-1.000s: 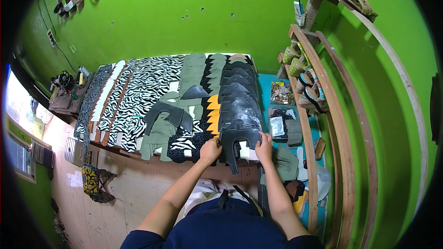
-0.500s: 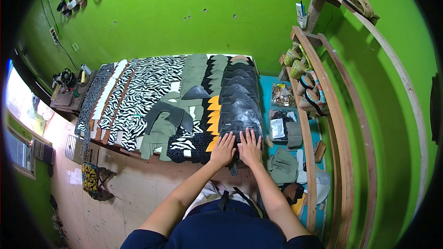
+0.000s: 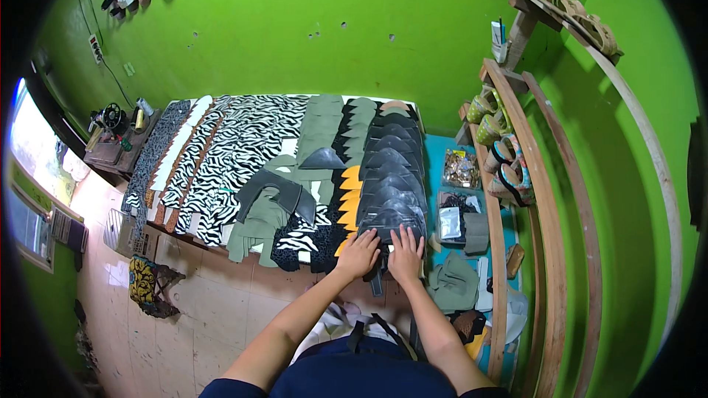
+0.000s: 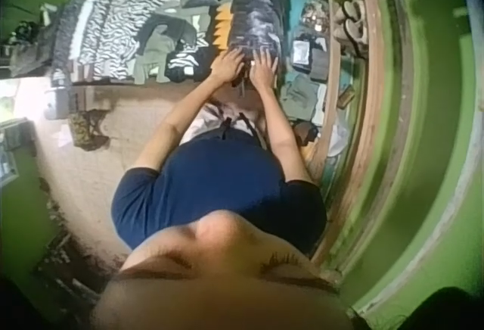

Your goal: Organize and stack various leather shoe components on a table.

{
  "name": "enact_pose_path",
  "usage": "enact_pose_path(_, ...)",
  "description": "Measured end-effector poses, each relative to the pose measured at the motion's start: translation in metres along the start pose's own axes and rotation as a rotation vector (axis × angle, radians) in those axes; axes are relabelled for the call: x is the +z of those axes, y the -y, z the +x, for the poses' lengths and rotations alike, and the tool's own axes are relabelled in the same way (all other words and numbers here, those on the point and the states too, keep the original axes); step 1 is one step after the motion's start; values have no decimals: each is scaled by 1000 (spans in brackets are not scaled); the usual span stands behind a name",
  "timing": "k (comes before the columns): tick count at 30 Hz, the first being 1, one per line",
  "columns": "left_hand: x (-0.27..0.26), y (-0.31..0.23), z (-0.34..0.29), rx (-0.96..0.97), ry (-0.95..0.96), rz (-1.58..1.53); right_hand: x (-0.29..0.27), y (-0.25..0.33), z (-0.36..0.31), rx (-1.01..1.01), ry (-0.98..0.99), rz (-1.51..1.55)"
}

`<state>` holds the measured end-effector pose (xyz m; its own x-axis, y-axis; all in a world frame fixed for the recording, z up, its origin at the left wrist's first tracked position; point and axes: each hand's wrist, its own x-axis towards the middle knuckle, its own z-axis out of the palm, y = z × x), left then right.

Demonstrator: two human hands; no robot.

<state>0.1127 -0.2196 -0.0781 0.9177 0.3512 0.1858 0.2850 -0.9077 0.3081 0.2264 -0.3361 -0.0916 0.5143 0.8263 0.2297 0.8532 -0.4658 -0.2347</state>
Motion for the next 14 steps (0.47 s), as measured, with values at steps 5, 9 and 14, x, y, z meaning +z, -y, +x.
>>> enact_pose_path(5,-33,25,2,-3,-114,-195,-5,29,32,112,-304,177)
enact_pose_path(9,-47,60,9,-153,-194,-297,-1,53,69,5,-378,265)
enact_pose_path(14,-64,117,20,-242,-151,-310,23,81,123,-80,-284,247)
